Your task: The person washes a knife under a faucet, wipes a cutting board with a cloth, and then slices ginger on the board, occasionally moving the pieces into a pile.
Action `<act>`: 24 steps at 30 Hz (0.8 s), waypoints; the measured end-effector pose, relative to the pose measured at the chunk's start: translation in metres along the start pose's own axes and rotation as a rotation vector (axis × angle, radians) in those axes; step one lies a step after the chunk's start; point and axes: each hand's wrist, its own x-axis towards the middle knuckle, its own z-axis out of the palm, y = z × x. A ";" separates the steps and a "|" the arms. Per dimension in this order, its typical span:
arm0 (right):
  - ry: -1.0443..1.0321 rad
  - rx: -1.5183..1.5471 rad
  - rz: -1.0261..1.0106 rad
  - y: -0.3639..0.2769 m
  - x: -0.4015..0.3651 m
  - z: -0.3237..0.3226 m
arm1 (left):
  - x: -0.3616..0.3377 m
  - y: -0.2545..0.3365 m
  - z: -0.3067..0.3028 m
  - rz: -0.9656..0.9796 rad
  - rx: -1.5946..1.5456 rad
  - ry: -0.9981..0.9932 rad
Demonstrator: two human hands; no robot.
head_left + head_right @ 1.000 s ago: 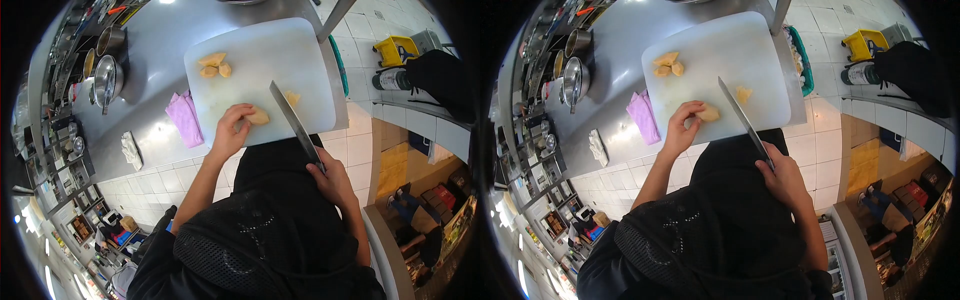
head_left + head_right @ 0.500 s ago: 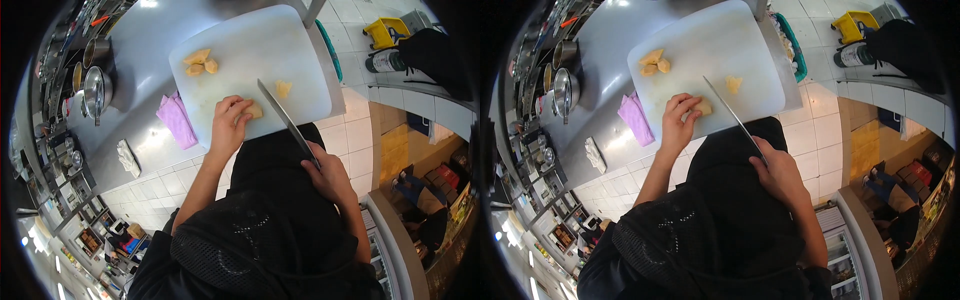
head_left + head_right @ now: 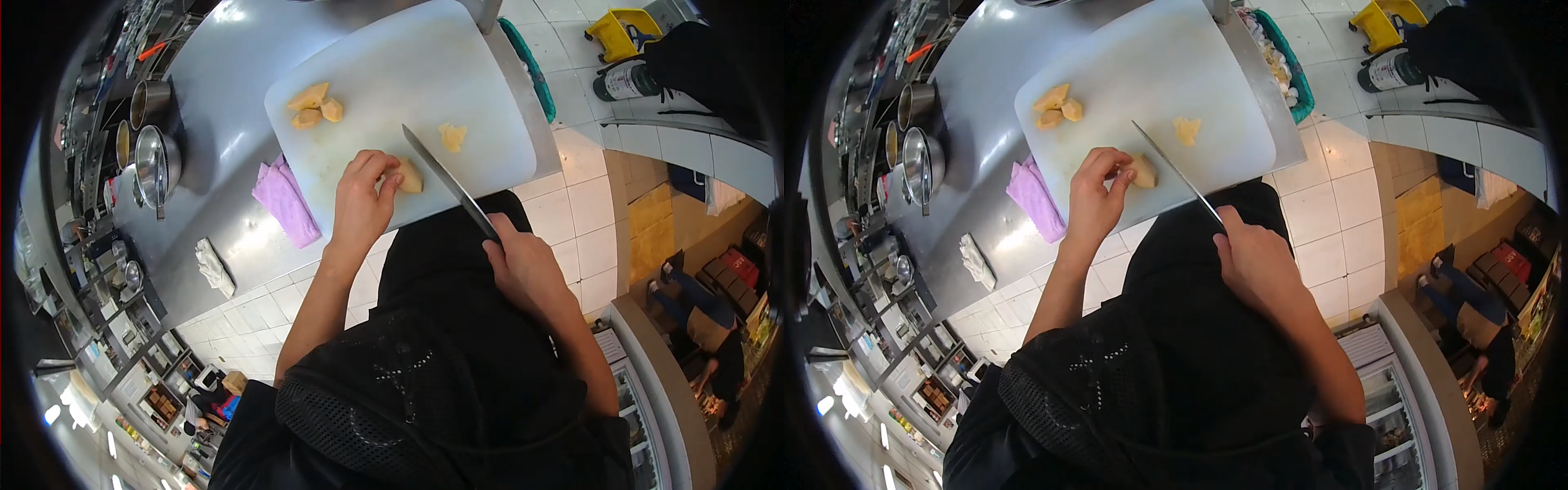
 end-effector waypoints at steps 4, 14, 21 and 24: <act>0.121 -0.059 -0.078 -0.003 -0.010 0.009 | -0.001 0.005 0.000 0.035 0.050 0.011; 0.066 -0.201 -0.127 -0.018 -0.035 0.001 | -0.003 0.013 0.007 0.011 0.153 0.037; 0.103 -0.232 -0.169 -0.007 0.013 0.034 | -0.004 0.014 0.006 -0.019 0.149 0.032; 0.169 -0.220 -0.240 -0.006 0.018 0.032 | -0.005 0.014 0.008 -0.042 0.127 0.060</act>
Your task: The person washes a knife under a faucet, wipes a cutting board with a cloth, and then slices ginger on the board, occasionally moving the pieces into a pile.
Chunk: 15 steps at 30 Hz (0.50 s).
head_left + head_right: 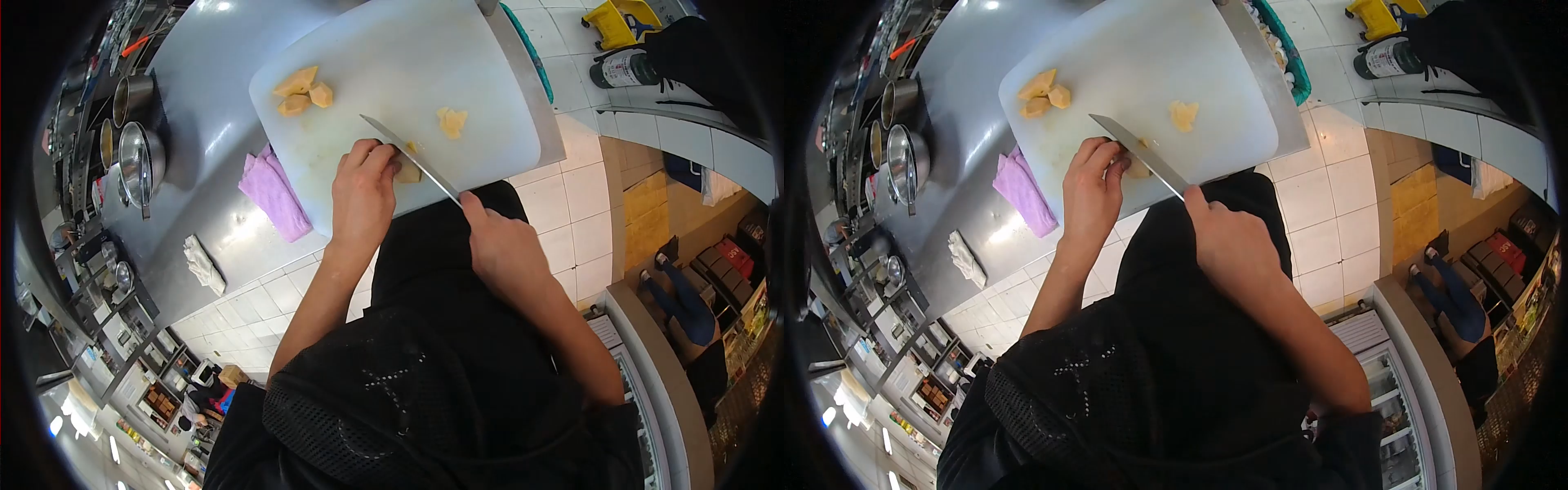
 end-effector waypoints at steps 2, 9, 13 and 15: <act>0.000 0.013 -0.013 -0.007 -0.012 -0.018 | -0.001 -0.003 0.002 0.012 0.006 0.013; -0.170 -0.007 0.092 -0.024 -0.044 -0.054 | -0.004 -0.005 0.007 0.048 0.004 0.076; -0.178 -0.015 0.097 -0.023 -0.037 -0.050 | -0.004 -0.006 0.007 0.043 -0.001 0.075; -0.143 -0.017 0.061 -0.015 -0.014 -0.025 | -0.004 -0.006 0.006 0.059 0.030 0.054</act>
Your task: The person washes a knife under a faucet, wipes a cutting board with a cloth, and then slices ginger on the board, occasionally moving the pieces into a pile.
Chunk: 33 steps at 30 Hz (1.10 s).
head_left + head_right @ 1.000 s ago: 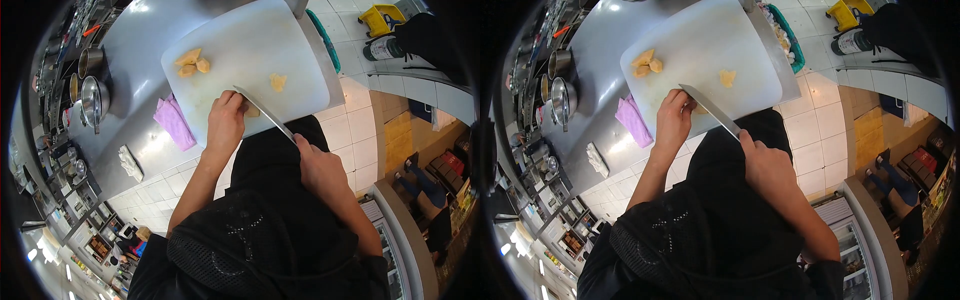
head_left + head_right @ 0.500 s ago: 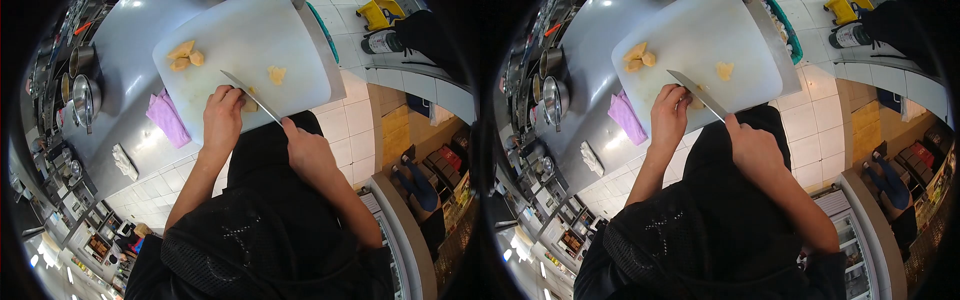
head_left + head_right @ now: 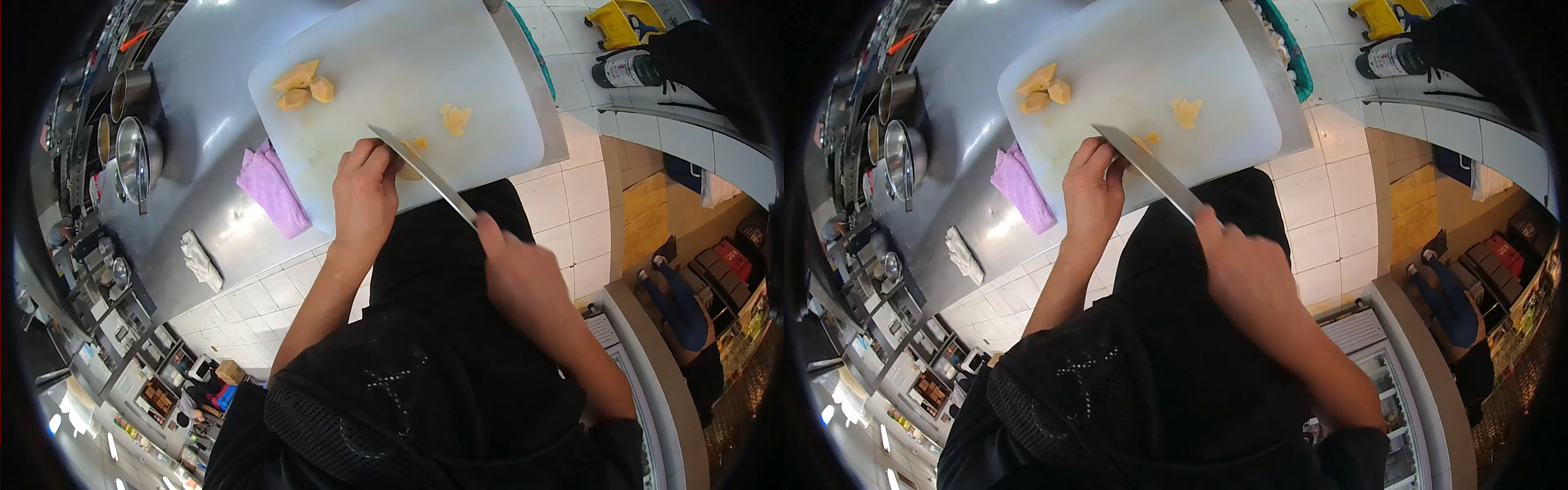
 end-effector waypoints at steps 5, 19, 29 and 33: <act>0.084 0.064 -0.081 0.011 0.033 0.021 | 0.001 0.002 0.000 -0.019 -0.012 0.013; 0.010 -0.013 -0.018 -0.007 0.005 0.003 | -0.004 0.000 0.002 -0.022 -0.009 0.032; -0.030 -0.019 -0.018 -0.014 -0.017 -0.027 | -0.004 0.000 0.004 -0.023 -0.010 0.070; -0.063 0.005 0.006 -0.015 -0.024 -0.032 | -0.005 -0.002 0.006 -0.018 -0.026 0.090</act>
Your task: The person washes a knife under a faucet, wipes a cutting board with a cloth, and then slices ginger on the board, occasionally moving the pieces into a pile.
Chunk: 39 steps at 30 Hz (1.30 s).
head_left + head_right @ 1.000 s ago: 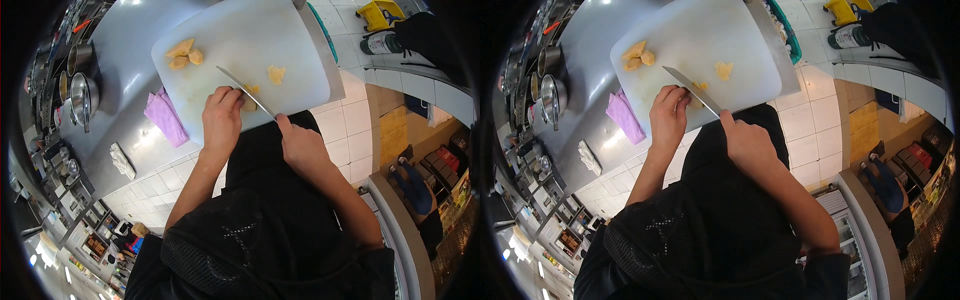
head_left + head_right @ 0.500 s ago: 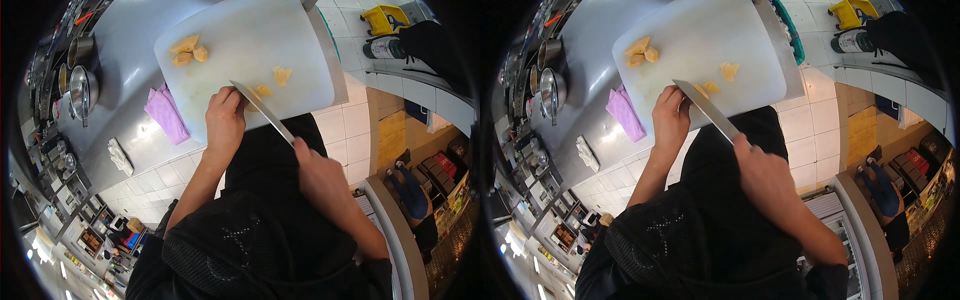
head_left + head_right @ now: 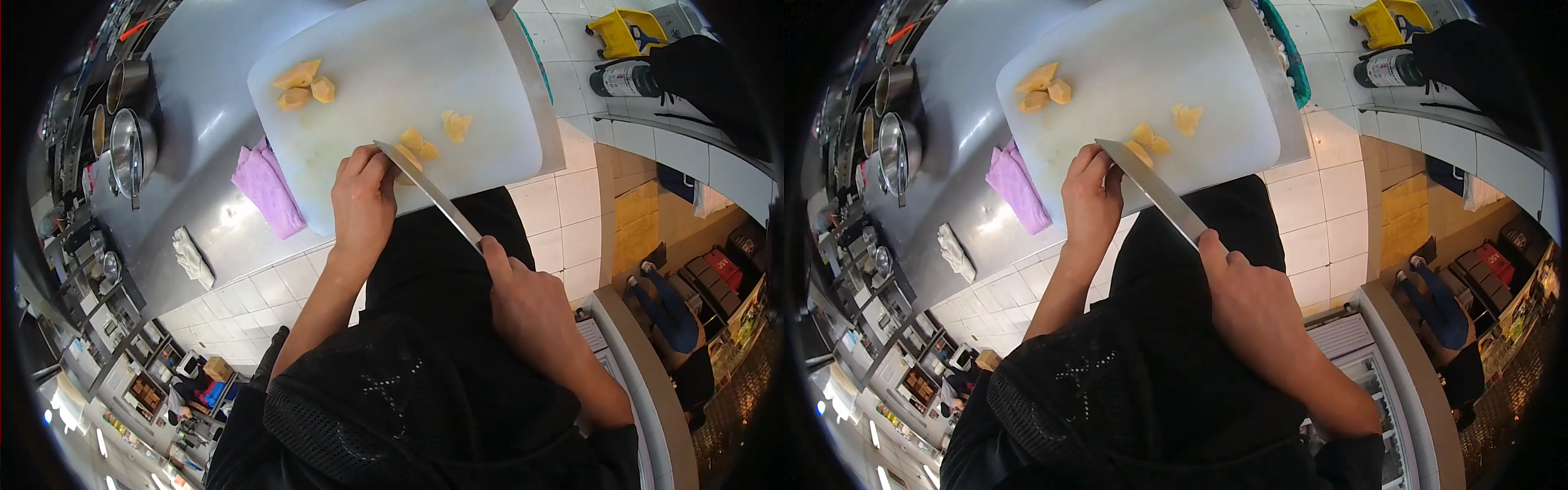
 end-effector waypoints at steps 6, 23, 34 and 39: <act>0.073 0.016 -0.036 0.015 0.053 0.049 | 0.001 0.003 -0.002 -0.009 -0.008 -0.021; 0.157 0.006 -0.102 0.023 0.070 0.054 | -0.002 0.000 -0.002 0.015 -0.007 -0.007; 0.062 -0.022 -0.035 0.015 0.044 0.037 | -0.003 -0.002 0.001 0.015 0.017 0.001; 0.097 0.012 -0.063 0.018 0.073 0.044 | -0.001 0.001 -0.001 0.016 -0.022 0.037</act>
